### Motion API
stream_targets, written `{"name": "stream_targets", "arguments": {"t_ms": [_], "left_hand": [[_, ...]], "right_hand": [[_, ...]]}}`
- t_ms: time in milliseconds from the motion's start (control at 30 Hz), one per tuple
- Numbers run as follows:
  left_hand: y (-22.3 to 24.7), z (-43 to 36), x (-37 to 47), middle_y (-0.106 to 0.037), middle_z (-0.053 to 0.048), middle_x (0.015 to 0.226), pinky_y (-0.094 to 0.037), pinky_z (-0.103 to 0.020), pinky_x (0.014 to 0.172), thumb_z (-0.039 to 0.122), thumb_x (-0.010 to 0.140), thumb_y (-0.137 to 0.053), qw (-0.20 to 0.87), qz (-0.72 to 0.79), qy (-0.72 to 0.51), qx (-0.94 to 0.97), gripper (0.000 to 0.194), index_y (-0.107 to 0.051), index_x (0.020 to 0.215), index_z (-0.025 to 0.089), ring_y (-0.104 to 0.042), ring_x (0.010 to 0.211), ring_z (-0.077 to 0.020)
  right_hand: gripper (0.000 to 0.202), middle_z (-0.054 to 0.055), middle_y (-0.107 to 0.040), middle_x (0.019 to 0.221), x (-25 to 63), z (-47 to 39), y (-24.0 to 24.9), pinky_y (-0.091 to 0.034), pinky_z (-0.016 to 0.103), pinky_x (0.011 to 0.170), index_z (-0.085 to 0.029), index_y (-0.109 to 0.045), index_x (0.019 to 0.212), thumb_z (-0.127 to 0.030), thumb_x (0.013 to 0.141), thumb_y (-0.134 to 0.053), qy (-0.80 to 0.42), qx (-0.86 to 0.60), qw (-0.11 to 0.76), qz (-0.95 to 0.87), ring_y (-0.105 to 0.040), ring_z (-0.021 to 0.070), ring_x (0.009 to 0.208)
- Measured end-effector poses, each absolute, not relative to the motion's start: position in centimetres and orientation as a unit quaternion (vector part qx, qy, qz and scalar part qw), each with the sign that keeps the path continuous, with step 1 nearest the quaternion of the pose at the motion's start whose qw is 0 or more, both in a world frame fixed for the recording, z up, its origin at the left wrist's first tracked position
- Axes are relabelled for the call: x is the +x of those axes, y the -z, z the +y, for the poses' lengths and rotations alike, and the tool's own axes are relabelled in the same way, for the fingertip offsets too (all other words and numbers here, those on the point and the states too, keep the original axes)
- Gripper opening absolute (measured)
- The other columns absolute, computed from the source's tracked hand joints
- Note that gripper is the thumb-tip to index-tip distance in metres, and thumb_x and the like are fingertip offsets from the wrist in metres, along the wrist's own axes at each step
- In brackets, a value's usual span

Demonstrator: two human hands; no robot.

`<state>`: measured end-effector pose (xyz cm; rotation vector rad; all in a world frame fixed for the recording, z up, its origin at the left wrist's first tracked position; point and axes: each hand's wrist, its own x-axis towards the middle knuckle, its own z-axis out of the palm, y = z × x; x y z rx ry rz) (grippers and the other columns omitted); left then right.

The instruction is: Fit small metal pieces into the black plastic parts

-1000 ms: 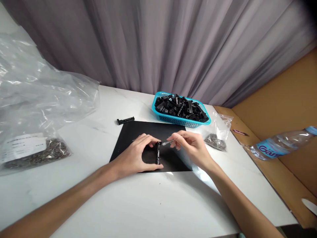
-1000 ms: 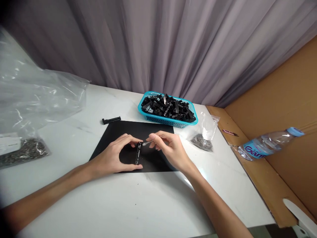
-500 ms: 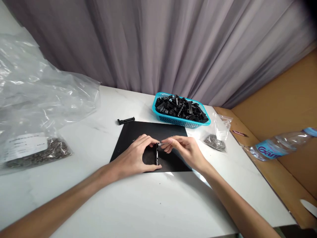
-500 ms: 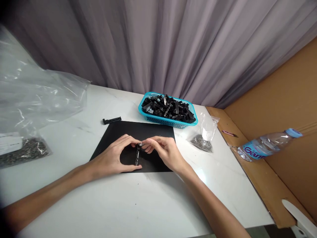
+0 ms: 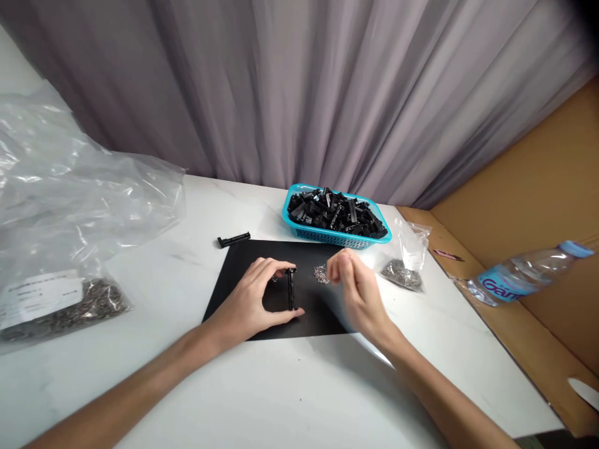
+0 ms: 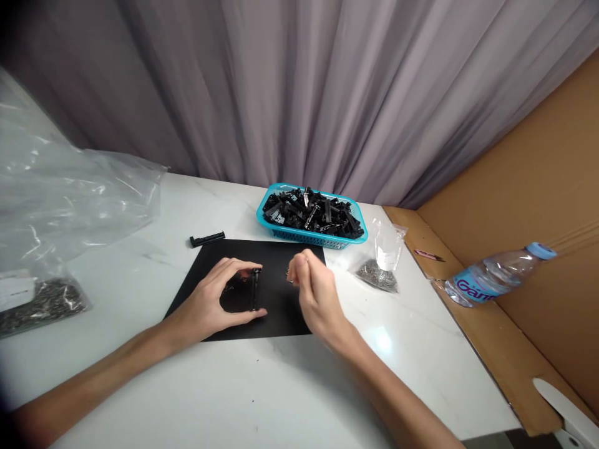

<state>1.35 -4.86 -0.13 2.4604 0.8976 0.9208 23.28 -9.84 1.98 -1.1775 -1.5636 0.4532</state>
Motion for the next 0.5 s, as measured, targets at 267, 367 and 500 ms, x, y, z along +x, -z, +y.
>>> {"name": "stream_targets", "arguments": {"t_ms": [267, 367, 500], "left_hand": [[0.4, -5.3, 1.0, -0.065, -0.003, 0.127, -0.05, -0.043, 0.103, 0.028, 0.086, -0.078, 0.136, 0.314, -0.336, 0.878, 0.056, -0.051, 0.134, 0.029, -0.06, 0.117, -0.0247], [0.3, -4.7, 0.7, -0.063, -0.004, 0.133, -0.051, -0.043, 0.106, 0.048, 0.08, -0.083, 0.16, 0.334, -0.316, 0.873, 0.079, -0.044, 0.147, 0.033, -0.061, 0.121, -0.0252], [-0.3, -2.0, -0.9, -0.062, -0.006, 0.138, -0.049, -0.046, 0.109, 0.059, 0.094, -0.06, 0.13, 0.439, -0.317, 0.831, 0.062, -0.047, 0.148, 0.031, -0.058, 0.128, -0.0279]], "right_hand": [[0.014, 0.001, -0.075, 0.085, 20.4, -10.5, -0.2, -0.051, 0.04, 0.075, -0.027, -0.064, 0.097, -0.041, 0.097, -0.065, -0.194, -0.53, 0.403, -0.72, -0.066, 0.025, 0.083], [0.007, 0.0, -0.075, 0.083, 20.8, -10.0, -0.2, -0.051, 0.037, 0.068, -0.027, -0.067, 0.091, -0.033, 0.095, -0.066, -0.176, -0.546, 0.417, -0.705, -0.068, 0.0234, 0.078], [0.014, 0.003, -0.076, 0.088, 23.5, -7.5, -1.6, -0.05, 0.036, 0.075, -0.021, -0.072, 0.101, -0.029, 0.098, -0.061, -0.023, -0.575, 0.438, -0.69, -0.067, 0.0228, 0.082]]}}
